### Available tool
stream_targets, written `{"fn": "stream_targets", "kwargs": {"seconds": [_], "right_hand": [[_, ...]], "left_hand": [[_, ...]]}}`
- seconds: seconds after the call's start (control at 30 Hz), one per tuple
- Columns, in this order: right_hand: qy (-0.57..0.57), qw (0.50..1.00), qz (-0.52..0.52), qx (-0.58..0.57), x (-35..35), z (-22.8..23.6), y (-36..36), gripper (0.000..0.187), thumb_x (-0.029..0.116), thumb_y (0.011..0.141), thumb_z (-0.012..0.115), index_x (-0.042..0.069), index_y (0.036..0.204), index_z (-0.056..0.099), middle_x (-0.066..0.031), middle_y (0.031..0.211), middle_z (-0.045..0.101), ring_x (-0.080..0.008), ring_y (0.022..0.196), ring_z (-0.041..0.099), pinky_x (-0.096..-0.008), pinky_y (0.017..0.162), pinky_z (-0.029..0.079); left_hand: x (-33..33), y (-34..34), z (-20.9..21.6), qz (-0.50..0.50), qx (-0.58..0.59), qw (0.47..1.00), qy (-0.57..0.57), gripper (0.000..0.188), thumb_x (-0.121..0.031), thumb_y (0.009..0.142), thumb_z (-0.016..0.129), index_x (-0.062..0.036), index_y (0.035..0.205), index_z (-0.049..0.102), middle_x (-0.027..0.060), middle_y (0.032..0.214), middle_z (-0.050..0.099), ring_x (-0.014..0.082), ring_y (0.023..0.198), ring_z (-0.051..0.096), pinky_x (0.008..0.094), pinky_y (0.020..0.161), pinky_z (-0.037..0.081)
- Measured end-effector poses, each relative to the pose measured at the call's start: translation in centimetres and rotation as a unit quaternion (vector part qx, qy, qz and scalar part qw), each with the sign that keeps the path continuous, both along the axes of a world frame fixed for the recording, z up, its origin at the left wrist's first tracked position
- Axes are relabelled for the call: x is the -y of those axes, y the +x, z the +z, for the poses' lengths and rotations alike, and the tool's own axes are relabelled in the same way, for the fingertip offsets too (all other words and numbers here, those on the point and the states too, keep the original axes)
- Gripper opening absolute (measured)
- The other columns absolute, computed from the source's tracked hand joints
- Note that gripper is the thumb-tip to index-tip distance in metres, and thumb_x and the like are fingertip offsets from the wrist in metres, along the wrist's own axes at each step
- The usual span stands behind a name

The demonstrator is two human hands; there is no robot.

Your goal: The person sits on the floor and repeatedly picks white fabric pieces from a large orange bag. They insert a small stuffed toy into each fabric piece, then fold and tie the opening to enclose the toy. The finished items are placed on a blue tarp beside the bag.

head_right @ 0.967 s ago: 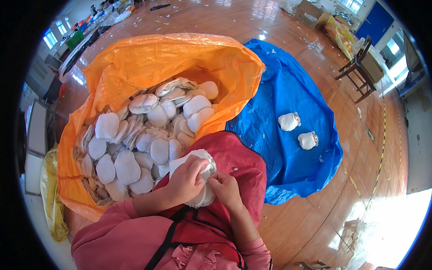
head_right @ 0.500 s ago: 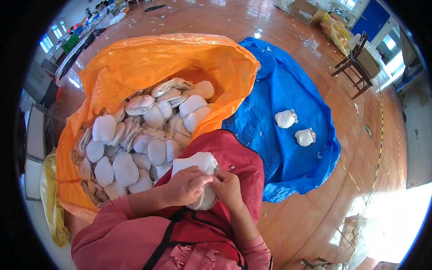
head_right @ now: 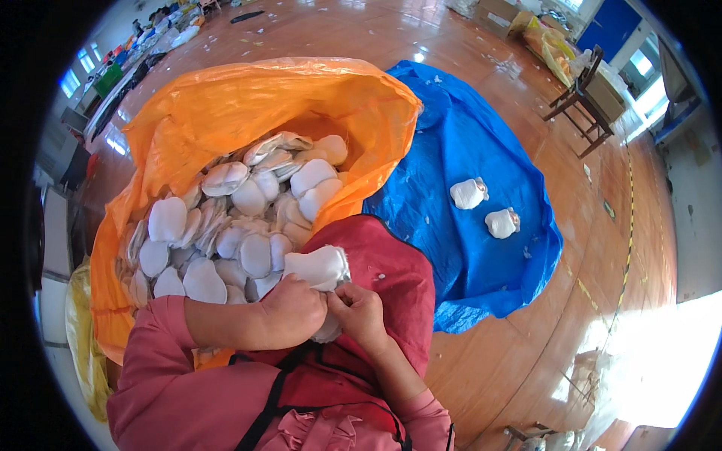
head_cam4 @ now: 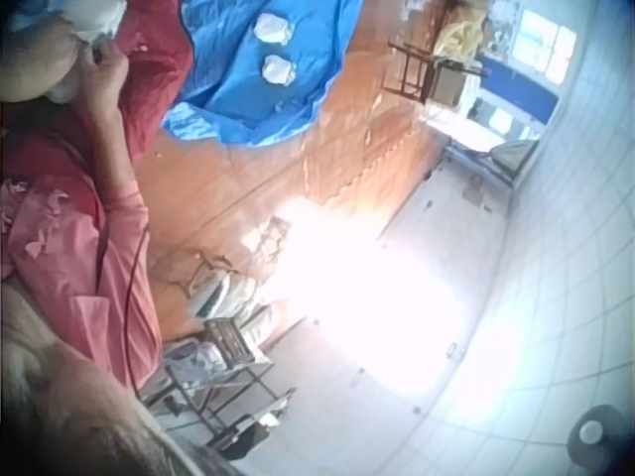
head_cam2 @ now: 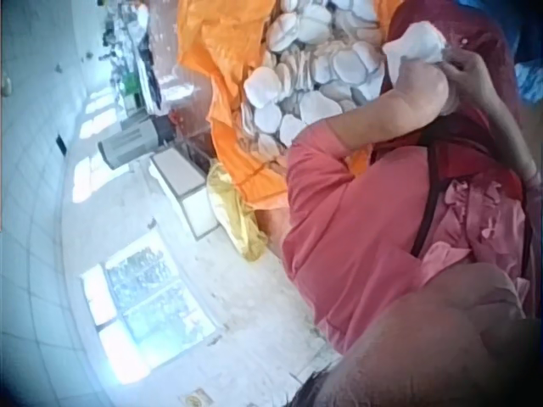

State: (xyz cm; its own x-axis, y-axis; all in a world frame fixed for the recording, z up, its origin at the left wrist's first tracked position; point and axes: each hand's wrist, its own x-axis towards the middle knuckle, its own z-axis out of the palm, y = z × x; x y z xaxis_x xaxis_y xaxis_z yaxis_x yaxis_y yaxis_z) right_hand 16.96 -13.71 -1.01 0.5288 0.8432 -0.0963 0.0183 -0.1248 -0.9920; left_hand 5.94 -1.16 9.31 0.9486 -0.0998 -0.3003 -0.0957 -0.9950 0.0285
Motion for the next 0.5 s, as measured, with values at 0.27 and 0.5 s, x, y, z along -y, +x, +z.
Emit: {"fn": "stream_targets", "kwargs": {"seconds": [0.27,0.5], "right_hand": [[0.090,0.991,-0.032,-0.097,-0.1,-0.5,1.7,0.046,0.007,0.088,0.075,0.002,0.126,0.050,-0.0060,0.106,0.063,-0.0123,0.094,0.061,-0.0277,0.083,0.053],[0.026,0.986,-0.025,-0.163,-0.2,-2.6,0.7,0.037,-0.003,0.085,0.069,0.004,0.114,0.048,-0.0055,0.097,0.060,-0.0121,0.087,0.061,-0.0263,0.075,0.052]], "left_hand": [[-1.1,-1.7,-1.3,0.011,0.088,0.994,-0.071,0.023,-0.013,0.081,0.059,0.0043,0.095,0.065,0.0130,0.079,0.068,0.0266,0.077,0.066,0.0373,0.067,0.055],[-1.1,-2.6,-1.2,-0.048,0.098,0.993,-0.042,0.032,-0.023,0.084,0.063,0.0050,0.100,0.067,0.0113,0.084,0.068,0.0257,0.084,0.062,0.0404,0.087,0.051]]}}
